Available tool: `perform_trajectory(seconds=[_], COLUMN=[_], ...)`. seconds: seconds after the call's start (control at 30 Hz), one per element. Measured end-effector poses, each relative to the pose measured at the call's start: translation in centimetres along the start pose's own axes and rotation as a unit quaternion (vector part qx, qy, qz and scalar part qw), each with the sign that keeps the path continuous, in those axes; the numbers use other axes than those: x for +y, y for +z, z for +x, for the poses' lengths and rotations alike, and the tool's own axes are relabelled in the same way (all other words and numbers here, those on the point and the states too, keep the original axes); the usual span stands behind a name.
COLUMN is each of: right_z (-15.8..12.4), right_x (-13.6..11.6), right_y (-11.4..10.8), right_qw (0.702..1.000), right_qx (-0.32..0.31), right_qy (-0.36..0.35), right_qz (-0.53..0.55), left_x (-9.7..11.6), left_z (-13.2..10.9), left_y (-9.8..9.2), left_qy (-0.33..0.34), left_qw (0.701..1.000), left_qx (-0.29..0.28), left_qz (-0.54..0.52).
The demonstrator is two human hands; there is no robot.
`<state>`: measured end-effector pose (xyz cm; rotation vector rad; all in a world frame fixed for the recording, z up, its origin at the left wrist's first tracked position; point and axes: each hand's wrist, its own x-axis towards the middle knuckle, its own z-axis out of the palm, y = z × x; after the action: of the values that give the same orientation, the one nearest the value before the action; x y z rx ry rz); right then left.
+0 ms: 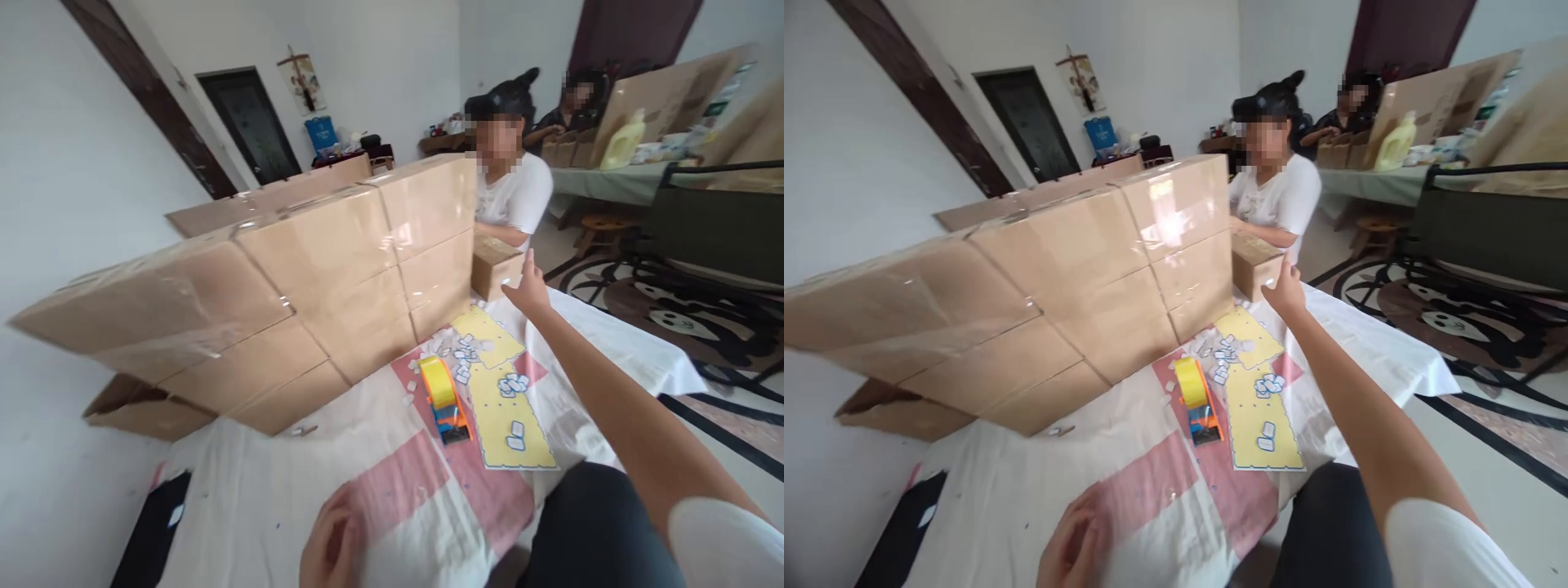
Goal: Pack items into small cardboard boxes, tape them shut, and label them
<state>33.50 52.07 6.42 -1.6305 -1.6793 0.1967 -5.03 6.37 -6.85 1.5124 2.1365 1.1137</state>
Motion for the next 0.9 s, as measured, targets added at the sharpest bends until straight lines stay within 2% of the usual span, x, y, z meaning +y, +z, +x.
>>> perform_trajectory(seconds=[0.07, 0.17, 0.2, 0.27, 0.33, 0.43, 0.53, 0.6, 0.67, 0.73, 0.8, 0.9], right_z=[-4.0, -12.7, -15.9, -21.8, -26.8, -32.2, -35.4, -36.5, -37.1, -37.4, -37.4, -37.0], right_x=[-3.3, -9.5, -11.9, -17.5, -23.7, -33.4, -42.5, -47.5, -51.3, -53.8, -55.2, -56.2], right_y=[-0.3, -1.1, -1.3, -0.7, 1.3, 7.5, 16.0, 21.3, 25.5, 28.4, 30.3, 32.2], right_qw=[0.998, 0.980, 0.972, 0.937, 0.880, 0.805, 0.784, 0.799, 0.820, 0.846, 0.867, 0.887], right_qx=[0.010, -0.006, -0.023, -0.115, -0.233, -0.371, -0.456, -0.470, -0.458, -0.433, -0.404, -0.370], right_qy=[-0.051, -0.181, -0.213, -0.292, -0.356, -0.387, -0.341, -0.281, -0.239, -0.195, -0.151, -0.098], right_qz=[0.028, 0.084, 0.098, 0.152, 0.213, 0.256, 0.247, 0.248, 0.246, 0.244, 0.248, 0.258], left_x=[-1.6, -3.7, -4.2, -4.9, -5.5, -7.0, -8.9, -9.6, -9.9, -9.7, -9.4, -9.1], left_z=[0.4, 2.9, 4.4, 8.1, 12.5, 18.7, 22.7, 23.9, 24.1, 23.8, 23.6, 25.0], left_y=[-3.6, -10.4, -12.8, -17.4, -21.5, -26.1, -28.4, -29.0, -29.1, -28.9, -28.8, -29.2], left_qy=[-0.021, -0.019, -0.016, -0.007, -0.012, -0.038, -0.055, -0.056, -0.053, -0.056, -0.064, -0.073], left_qw=[0.999, 0.991, 0.984, 0.967, 0.949, 0.937, 0.939, 0.943, 0.942, 0.934, 0.923, 0.918], left_qx=[0.024, 0.123, 0.165, 0.232, 0.291, 0.319, 0.286, 0.245, 0.214, 0.205, 0.198, 0.140], left_qz=[-0.012, 0.044, 0.064, 0.107, 0.121, 0.137, 0.182, 0.217, 0.252, 0.288, 0.322, 0.363])
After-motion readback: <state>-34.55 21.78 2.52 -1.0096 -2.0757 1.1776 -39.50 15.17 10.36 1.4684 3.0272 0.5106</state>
